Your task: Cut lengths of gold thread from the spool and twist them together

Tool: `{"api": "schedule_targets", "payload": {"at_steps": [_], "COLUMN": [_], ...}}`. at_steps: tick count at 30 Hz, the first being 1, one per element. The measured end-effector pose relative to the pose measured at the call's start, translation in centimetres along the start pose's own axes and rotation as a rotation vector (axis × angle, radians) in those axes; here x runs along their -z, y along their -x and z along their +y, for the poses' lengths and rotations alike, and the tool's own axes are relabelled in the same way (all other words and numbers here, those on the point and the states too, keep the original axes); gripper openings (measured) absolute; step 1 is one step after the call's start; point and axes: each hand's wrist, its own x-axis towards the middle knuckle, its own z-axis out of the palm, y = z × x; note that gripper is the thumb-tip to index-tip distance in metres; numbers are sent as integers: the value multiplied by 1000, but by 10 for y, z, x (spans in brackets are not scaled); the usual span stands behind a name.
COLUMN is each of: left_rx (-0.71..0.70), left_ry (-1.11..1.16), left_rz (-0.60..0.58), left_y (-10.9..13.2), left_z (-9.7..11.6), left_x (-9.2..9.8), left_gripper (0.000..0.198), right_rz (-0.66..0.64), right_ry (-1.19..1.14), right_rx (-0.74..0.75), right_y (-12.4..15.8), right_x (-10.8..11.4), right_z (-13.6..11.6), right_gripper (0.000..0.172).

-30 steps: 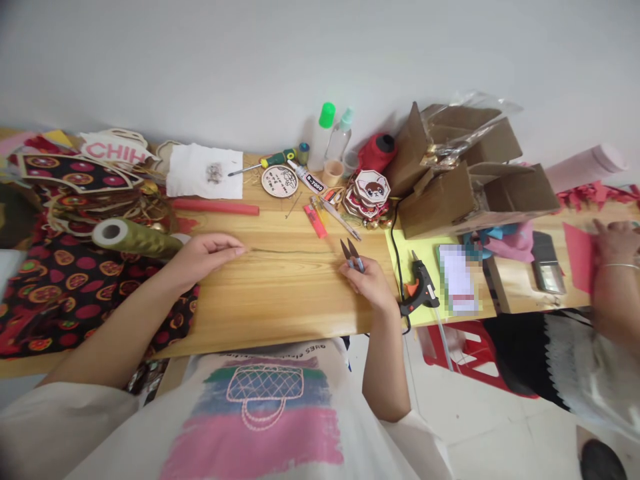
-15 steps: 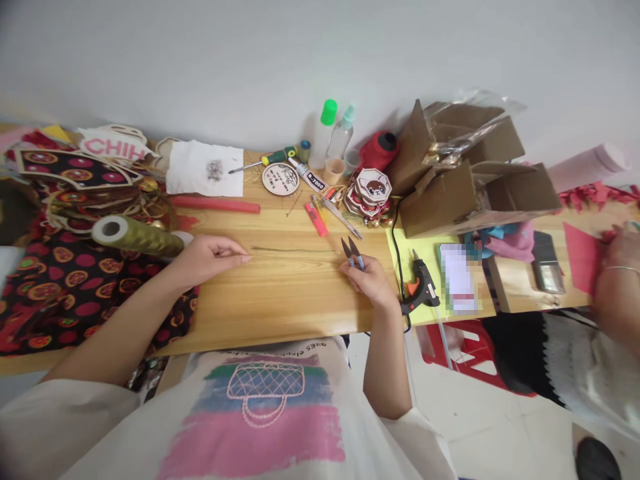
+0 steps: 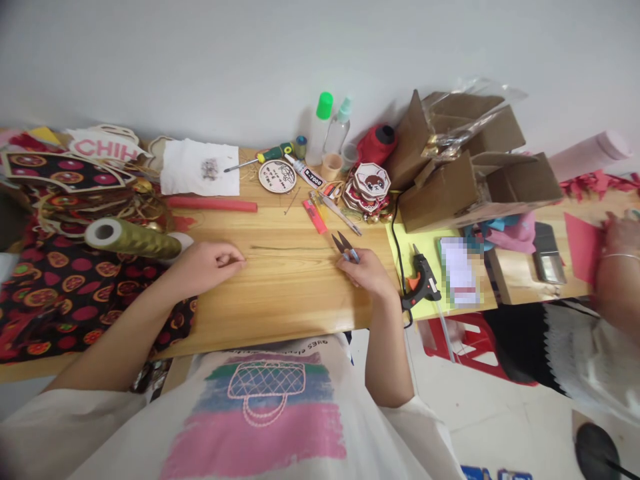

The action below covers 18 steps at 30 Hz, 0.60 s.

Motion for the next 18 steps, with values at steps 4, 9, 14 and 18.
{"api": "schedule_targets", "payload": {"at_steps": [4, 9, 14, 18], "left_rx": [-5, -1, -8, -1], "left_ry": [-30, -43, -41, -48], "left_rz": [-18, -49, -42, -37], "left_y": [0, -1, -1, 0], "left_z": [1, 0, -1, 0], "left_x": [0, 1, 0, 0], "left_gripper": [19, 19, 19, 18], "right_rz": [-26, -142, -198, -184], "right_ry": [-5, -35, -55, -69], "right_rx": [-50, -128, -157, -146], "right_y": [-3, -8, -11, -11], "right_x": [0, 5, 10, 10], "right_z": [-6, -16, -17, -16], "right_gripper": [28, 28, 21, 21]}}
